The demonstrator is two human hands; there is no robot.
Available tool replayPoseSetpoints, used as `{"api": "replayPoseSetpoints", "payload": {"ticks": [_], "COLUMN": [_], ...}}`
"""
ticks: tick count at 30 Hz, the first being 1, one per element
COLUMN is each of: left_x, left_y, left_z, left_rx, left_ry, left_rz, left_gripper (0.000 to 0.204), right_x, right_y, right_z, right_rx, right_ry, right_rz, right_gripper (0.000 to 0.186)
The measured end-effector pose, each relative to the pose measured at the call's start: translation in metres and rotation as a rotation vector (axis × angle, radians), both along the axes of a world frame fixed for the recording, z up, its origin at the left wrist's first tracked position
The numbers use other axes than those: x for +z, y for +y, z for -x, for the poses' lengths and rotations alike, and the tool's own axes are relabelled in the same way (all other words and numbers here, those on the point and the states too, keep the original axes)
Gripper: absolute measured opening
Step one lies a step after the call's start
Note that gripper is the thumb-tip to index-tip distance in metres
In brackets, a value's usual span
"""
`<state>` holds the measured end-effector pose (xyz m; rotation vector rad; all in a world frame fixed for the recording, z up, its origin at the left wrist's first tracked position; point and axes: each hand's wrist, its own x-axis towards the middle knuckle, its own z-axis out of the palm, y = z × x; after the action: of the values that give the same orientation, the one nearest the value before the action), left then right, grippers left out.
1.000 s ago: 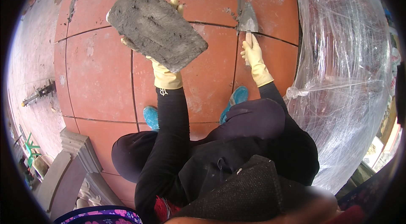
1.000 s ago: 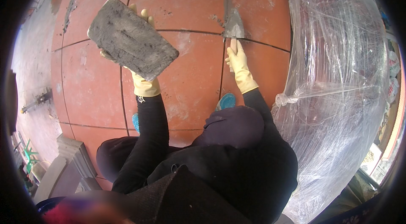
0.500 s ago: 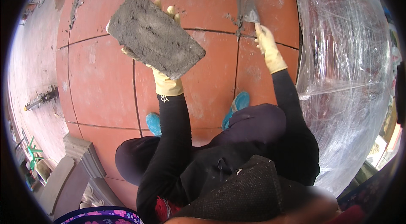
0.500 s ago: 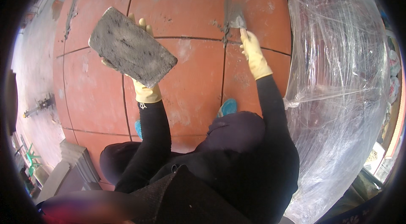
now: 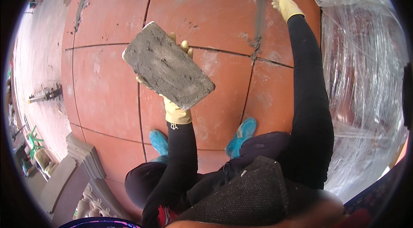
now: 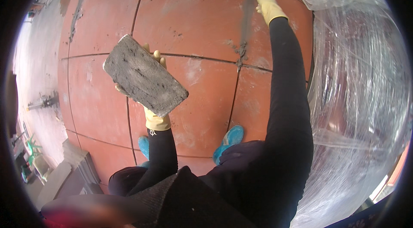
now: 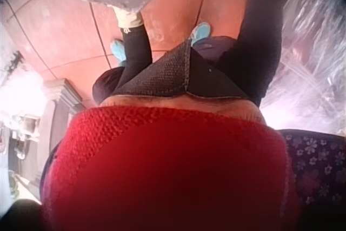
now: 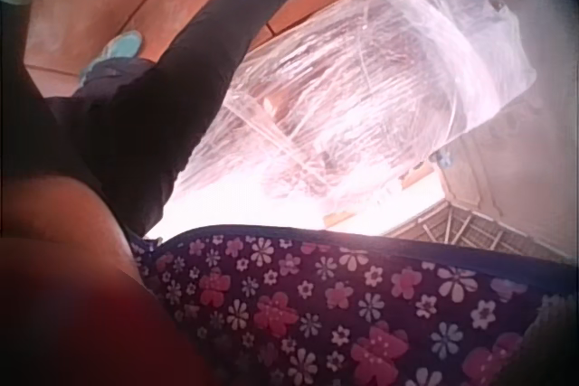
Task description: The person applies grout to the joints between red floor tiles using a trowel and a hawk. They repeatedly scoop grout from the hawk and press it into the gaps, smoothing the surface as they work.
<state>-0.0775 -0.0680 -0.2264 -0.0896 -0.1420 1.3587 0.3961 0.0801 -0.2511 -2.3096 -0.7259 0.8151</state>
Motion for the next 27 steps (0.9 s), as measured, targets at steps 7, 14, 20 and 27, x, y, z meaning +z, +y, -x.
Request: {"api": "replayPoseSetpoints", "payload": {"ticks": [7,14,20,27], "left_x": [-0.016,-0.016,-0.003,0.006], "left_y": [-0.001,0.006,0.005,0.006], "left_z": [0.003,-0.007,-0.011,-0.009], "left_rx": [-0.014,-0.073,-0.095,-0.09], "left_ry": [-0.078,-0.122,-0.109,-0.16], "left_rz": [-0.038,-0.072,-0.085,-0.051], "left_gripper": [0.116,0.116,0.114,0.114], "right_x": [0.001,0.018,0.016,0.024], "right_y": [0.015,-0.027,-0.061,-0.094], "right_z": [-0.006,0.015,0.047,0.067], "right_rx": [0.127,0.227,0.184,0.159], "right_ry": [-0.16,-0.257,-0.201,-0.1], "right_rz": [0.174,0.216,0.221,0.231], "right_gripper": [0.042,0.044,0.052,0.055]}}
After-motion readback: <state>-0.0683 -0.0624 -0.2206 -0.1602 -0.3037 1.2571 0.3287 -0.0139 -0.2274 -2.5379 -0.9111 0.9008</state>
